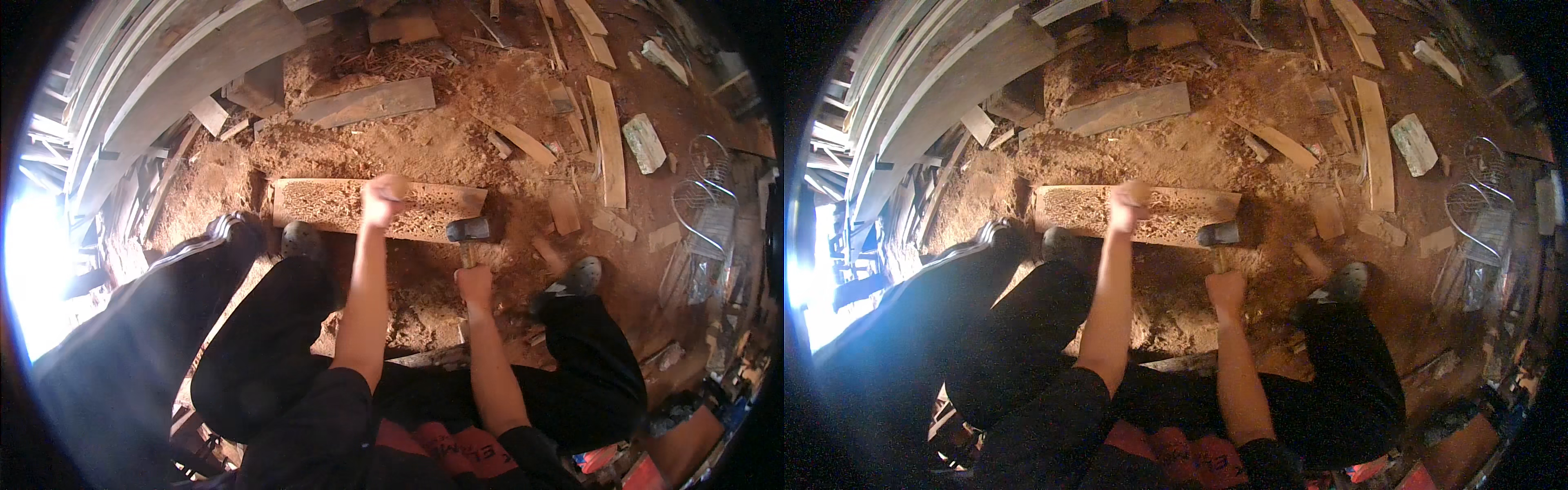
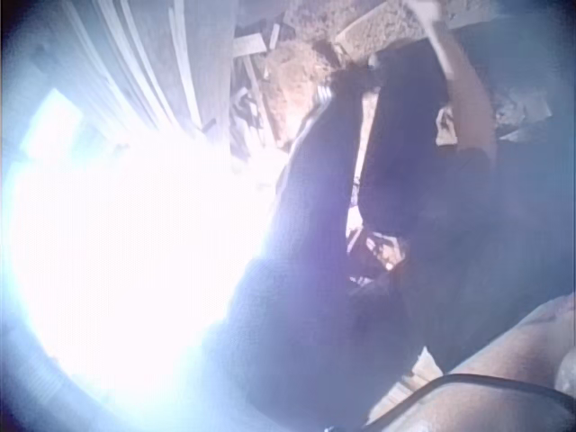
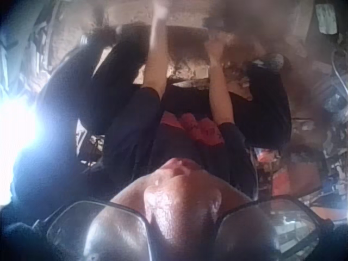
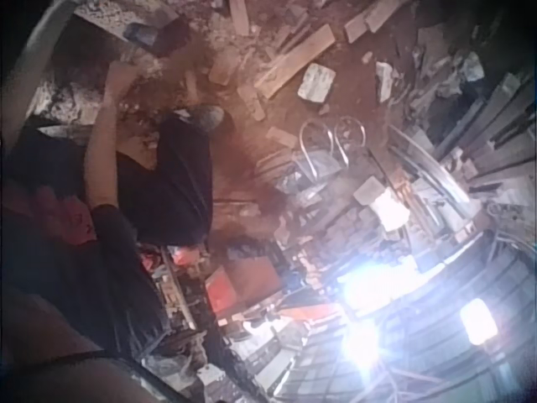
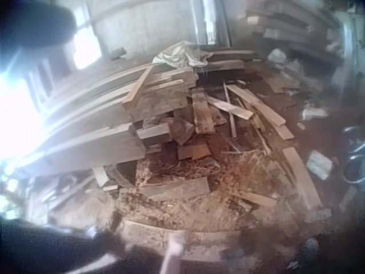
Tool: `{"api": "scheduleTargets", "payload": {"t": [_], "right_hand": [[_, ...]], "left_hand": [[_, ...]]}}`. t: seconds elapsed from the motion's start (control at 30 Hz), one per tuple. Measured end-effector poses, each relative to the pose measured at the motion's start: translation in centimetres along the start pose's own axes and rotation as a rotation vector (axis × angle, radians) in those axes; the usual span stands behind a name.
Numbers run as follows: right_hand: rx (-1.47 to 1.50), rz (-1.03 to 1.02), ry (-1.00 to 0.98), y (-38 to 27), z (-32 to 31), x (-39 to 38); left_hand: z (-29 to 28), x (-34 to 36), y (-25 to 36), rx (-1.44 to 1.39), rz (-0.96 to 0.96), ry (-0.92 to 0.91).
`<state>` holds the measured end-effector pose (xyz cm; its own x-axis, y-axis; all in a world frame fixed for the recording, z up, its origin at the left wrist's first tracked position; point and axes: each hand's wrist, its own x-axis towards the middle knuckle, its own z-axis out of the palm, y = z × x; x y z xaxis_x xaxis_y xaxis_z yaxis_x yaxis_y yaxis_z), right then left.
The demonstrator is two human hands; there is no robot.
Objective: The person sits on the floor and uses a chisel and hammer to carve a rectangular wooden plank. They repeatedly strike the chisel to remove wood chips and shape the plank's surface.
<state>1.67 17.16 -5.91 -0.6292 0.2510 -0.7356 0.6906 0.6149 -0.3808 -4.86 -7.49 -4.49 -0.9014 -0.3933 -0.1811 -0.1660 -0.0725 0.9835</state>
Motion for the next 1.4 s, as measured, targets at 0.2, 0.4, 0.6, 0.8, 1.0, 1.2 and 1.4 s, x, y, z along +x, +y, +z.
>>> {"api": "scheduleTargets", "payload": {"t": [0.2, 0.4, 0.6, 0.8, 1.0, 1.2, 1.4], "right_hand": [[-0.032, -0.081, 0.107, 0.7, 1.8, 1.8], [0.049, -0.145, 0.025, 3.6, 1.1, 4.0], [0.451, -0.153, -0.095, 1.6, -1.4, 0.4], [0.760, -0.283, 0.244, -6.5, -12.8, -9.9], [1.261, -0.528, 0.451, -10.1, -14.9, -14.3], [0.311, -0.465, 0.137, -5.1, -5.5, -6.8], [0.947, -0.513, 0.306, -9.8, -13.6, -14.3]], "left_hand": [[-3.6, 0.3, 0.7, -0.132, 0.300, 0.009], [9.0, -1.7, 9.0, 0.531, 0.359, -0.524], [7.1, -2.4, 2.0, 0.652, 0.314, -0.404], [6.5, -1.9, 1.0, 0.613, 0.194, -0.375], [6.6, -2.6, 1.3, 0.611, 0.247, -0.342], [6.2, -2.4, 1.5, 0.519, 0.109, -0.389], [5.4, -2.6, 1.4, 0.583, 0.183, -0.333]]}}
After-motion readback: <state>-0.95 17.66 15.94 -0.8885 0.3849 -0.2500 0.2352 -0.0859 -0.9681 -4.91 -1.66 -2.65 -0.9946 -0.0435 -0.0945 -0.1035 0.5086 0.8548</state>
